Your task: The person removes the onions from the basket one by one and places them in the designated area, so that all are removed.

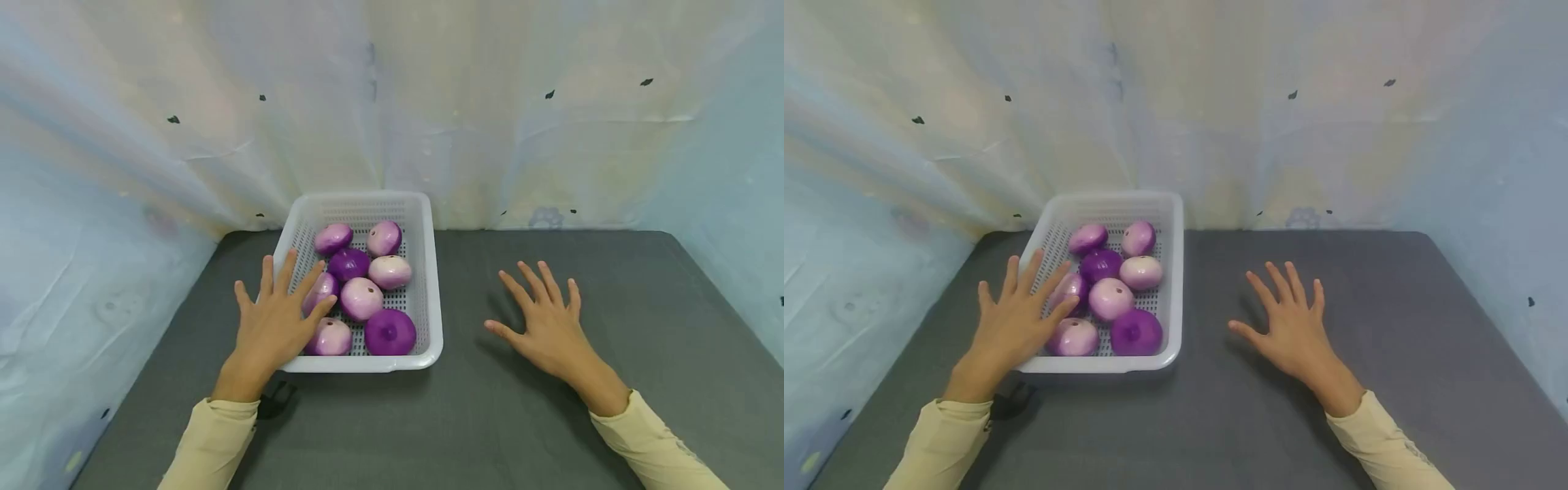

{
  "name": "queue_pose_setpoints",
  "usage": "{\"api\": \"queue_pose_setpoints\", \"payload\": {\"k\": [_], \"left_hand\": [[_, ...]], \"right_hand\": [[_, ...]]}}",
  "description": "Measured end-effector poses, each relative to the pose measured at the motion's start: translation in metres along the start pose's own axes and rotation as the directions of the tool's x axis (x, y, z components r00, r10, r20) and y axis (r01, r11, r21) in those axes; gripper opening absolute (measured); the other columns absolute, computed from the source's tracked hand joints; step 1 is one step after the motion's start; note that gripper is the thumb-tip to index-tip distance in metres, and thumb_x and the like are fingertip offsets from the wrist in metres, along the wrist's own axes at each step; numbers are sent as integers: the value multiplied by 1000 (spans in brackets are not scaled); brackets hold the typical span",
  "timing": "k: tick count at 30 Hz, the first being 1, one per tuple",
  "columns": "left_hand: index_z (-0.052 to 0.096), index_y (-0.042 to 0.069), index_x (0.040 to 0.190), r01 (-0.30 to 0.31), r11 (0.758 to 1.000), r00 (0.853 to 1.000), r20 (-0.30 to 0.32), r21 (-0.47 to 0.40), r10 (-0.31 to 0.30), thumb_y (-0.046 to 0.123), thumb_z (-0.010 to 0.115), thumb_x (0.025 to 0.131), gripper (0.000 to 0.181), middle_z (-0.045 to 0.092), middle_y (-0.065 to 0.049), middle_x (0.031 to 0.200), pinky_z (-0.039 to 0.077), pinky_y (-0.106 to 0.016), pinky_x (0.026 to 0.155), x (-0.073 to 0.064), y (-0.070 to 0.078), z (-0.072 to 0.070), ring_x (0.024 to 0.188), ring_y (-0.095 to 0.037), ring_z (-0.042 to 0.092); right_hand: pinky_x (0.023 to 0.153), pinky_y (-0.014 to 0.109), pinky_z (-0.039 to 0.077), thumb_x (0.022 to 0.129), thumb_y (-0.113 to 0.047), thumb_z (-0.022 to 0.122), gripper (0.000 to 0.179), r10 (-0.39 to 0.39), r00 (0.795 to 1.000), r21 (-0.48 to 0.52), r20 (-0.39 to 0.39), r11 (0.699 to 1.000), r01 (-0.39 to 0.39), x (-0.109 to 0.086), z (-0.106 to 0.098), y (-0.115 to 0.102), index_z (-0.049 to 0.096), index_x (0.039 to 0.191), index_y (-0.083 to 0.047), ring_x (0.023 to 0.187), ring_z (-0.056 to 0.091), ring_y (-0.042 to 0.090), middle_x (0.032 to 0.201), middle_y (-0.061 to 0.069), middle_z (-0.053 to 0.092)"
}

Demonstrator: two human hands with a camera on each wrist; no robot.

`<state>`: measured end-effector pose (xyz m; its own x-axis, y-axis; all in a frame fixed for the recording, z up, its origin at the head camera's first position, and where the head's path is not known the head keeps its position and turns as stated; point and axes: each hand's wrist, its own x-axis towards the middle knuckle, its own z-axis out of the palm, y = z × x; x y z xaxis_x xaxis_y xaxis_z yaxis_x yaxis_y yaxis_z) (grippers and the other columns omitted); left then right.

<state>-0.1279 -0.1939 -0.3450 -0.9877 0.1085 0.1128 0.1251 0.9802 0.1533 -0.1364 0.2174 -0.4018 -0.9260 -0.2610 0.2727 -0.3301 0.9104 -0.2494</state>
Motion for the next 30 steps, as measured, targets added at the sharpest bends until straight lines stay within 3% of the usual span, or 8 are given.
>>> {"api": "queue_pose_setpoints", "payload": {"k": [5, 11, 13, 16, 19, 21, 24, 30], "left_hand": [[24, 31, 158, 2, 1000, 1000, 4, -21, -2, 64, 33, 100, 67, 3, -11, 169, -3, -81, 107, -3, 1, 7, 153, -45, -7], [26, 28, 158, 18, 999, 1000, 21, -46, -17, 60, 31, 102, 65, 3, -11, 169, 4, -84, 105, -1, -1, 6, 152, -47, -4], [26, 29, 158, 36, 997, 999, 29, -62, -34, 62, 30, 102, 65, 2, -12, 169, 10, -85, 103, 0, -2, 4, 152, -47, -3], [24, 28, 159, 69, 995, 997, 44, -77, -65, 62, 29, 102, 66, -1, -14, 168, 23, -85, 96, 0, -5, 1, 152, -47, 0], [22, 27, 159, 89, 992, 995, 60, -93, -83, 60, 31, 102, 67, -2, -16, 168, 31, -85, 89, -1, -7, -1, 153, -45, 2], [22, 27, 159, 98, 989, 993, 74, -107, -91, 60, 34, 102, 67, -1, -16, 168, 33, -85, 87, -1, -9, -2, 153, -44, 3], [23, 29, 159, 82, 991, 994, 83, -109, -73, 58, 34, 102, 65, 2, -15, 168, 34, -85, 84, -1, -13, -1, 154, -42, 4], [28, 29, 157, 9, 991, 999, 53, -135, -2, 43, 41, 104, 56, 7, -16, 167, 35, -85, 81, -1, -23, -1, 152, -44, 9]], "right_hand": [[112, 67, 12, 87, -49, 73, 86, -172, 983, 159, -66, 970, 181, 5, -6, -19, 29, 157, -27, 154, 12, 31, 164, 5, 25], [115, 60, 23, 87, -37, 76, 71, -411, 911, 324, -30, 858, 398, 40, -32, -70, 45, 149, -20, 150, 28, 26, 155, 3, 42], [116, 55, 29, 88, -34, 76, 63, -493, 869, 377, 45, 814, 442, 60, -35, -87, 51, 144, -19, 146, 36, 23, 150, 1, 49], [114, 44, 37, 86, -29, 79, 58, -595, 769, 450, 234, 767, 457, 88, -28, -110, 56, 139, -20, 136, 47, 17, 142, -2, 56], [110, 37, 42, 79, -25, 85, 64, -611, 677, 451, 410, 781, 432, 103, -18, -127, 58, 137, -21, 127, 54, 15, 136, -6, 60], [107, 35, 43, 73, -23, 89, 71, -592, 645, 411, 483, 804, 430, 106, -12, -134, 58, 137, -22, 124, 55, 15, 134, -7, 61], [101, 32, 47, 66, -24, 93, 78, -567, 641, 326, 517, 823, 465, 105, -7, -140, 58, 137, -28, 117, 57, 12, 132, -11, 62], [84, 28, 51, 62, -25, 93, 79, -546, 664, 201, 510, 827, 526, 102, -2, -147, 61, 132, -39, 99, 58, 4, 118, -20, 66]]}}
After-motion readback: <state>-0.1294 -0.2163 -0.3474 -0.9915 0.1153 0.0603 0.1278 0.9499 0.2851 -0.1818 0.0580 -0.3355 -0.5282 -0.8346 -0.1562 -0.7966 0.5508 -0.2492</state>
